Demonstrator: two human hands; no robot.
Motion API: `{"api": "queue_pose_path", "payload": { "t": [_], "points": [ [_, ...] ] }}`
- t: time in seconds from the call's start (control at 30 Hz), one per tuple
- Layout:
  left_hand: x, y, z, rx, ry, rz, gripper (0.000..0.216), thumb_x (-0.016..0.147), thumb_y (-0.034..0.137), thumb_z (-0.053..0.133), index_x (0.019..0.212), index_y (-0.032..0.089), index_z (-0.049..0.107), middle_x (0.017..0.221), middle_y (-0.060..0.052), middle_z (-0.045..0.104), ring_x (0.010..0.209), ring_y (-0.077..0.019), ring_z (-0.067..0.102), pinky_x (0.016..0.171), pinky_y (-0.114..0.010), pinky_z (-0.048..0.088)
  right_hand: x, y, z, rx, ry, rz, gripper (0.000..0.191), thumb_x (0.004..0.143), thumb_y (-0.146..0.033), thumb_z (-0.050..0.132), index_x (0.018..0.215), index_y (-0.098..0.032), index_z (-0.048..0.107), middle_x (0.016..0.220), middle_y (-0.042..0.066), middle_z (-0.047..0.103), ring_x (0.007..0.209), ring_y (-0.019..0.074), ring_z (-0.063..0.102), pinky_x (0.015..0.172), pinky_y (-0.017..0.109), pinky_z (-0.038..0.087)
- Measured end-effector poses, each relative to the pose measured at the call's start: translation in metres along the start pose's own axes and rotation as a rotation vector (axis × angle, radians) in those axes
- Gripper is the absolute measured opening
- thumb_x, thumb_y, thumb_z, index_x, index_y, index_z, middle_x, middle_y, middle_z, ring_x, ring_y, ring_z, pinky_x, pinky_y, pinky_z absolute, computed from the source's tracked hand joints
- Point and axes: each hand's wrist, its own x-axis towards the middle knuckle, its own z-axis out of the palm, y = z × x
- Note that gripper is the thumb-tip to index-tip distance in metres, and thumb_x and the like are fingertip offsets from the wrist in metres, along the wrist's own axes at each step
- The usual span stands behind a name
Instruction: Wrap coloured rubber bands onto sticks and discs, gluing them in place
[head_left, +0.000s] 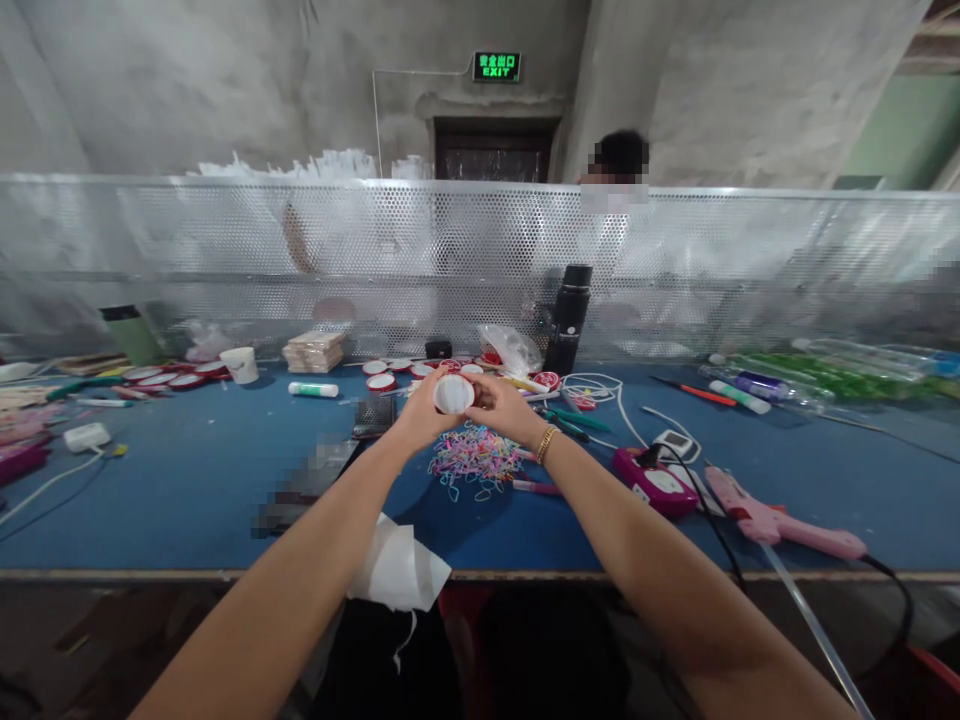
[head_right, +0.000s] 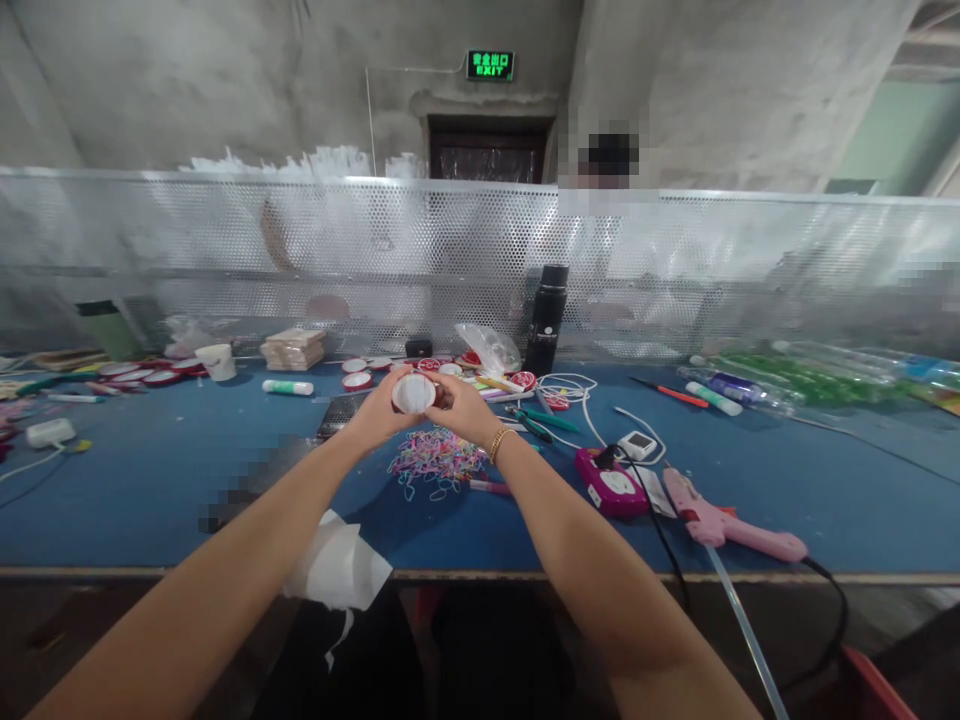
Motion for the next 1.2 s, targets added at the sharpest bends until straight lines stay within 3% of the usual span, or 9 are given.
{"api": "queue_pose_path", "payload": {
  "t": [0.23, 0.63, 0.93, 1.1, 1.2],
  "points": [
    [0.001, -0.006, -0.001, -0.016, 0.008, -0.001, 0.088, 0.05, 0.028, 0.085, 0.131, 0.015, 0.054, 0.136, -0.018, 0.055, 0.127, -0.0361, 0.051, 0.11, -0.048, 0.034, -0.001, -0.001, -0.003, 0.082, -0.048, 0.035, 0.066, 0.071, -0.028, 0.071, 0.133, -0.014, 0.053, 0.114, 0.01, 0.067, 0.094, 0.0182, 0.067, 0.084, 0.032, 0.057],
    [0.004, -0.017, -0.001, 0.101, -0.049, 0.031, 0.091, 0.059, 0.033, 0.081, 0.14, 0.015, 0.043, 0.139, -0.016, 0.053, 0.128, -0.0338, 0.051, 0.108, -0.049, 0.038, 0.0, 0.0, -0.004, 0.171, -0.082, 0.086, 0.074, 0.069, -0.028, 0.072, 0.138, -0.013, 0.051, 0.108, 0.008, 0.068, 0.085, 0.0161, 0.066, 0.08, 0.031, 0.056],
    [0.003, -0.016, -0.001, 0.125, -0.045, 0.042, 0.09, 0.06, 0.034, 0.08, 0.139, 0.013, 0.043, 0.138, -0.018, 0.053, 0.127, -0.0337, 0.051, 0.108, -0.05, 0.039, 0.0, 0.001, -0.004, 0.153, -0.07, 0.102, 0.072, 0.07, -0.027, 0.071, 0.138, -0.015, 0.051, 0.099, 0.004, 0.069, 0.078, 0.0139, 0.065, 0.073, 0.028, 0.056],
    [0.003, -0.013, -0.002, 0.152, -0.042, 0.059, 0.087, 0.061, 0.037, 0.08, 0.137, 0.012, 0.046, 0.136, -0.019, 0.054, 0.125, -0.0334, 0.052, 0.107, -0.049, 0.039, -0.001, -0.003, -0.004, 0.165, -0.073, 0.118, 0.074, 0.071, -0.029, 0.072, 0.14, -0.016, 0.048, 0.104, 0.006, 0.069, 0.082, 0.0164, 0.067, 0.072, 0.03, 0.059],
    [0.002, -0.01, -0.001, 0.156, -0.033, 0.088, 0.083, 0.061, 0.037, 0.08, 0.134, 0.015, 0.047, 0.133, -0.016, 0.057, 0.121, -0.031, 0.055, 0.105, -0.047, 0.04, -0.001, -0.004, -0.003, 0.156, -0.039, 0.176, 0.065, 0.078, -0.033, 0.066, 0.138, -0.016, 0.048, 0.1, 0.007, 0.07, 0.076, 0.0177, 0.069, 0.062, 0.029, 0.059]
  ]
}}
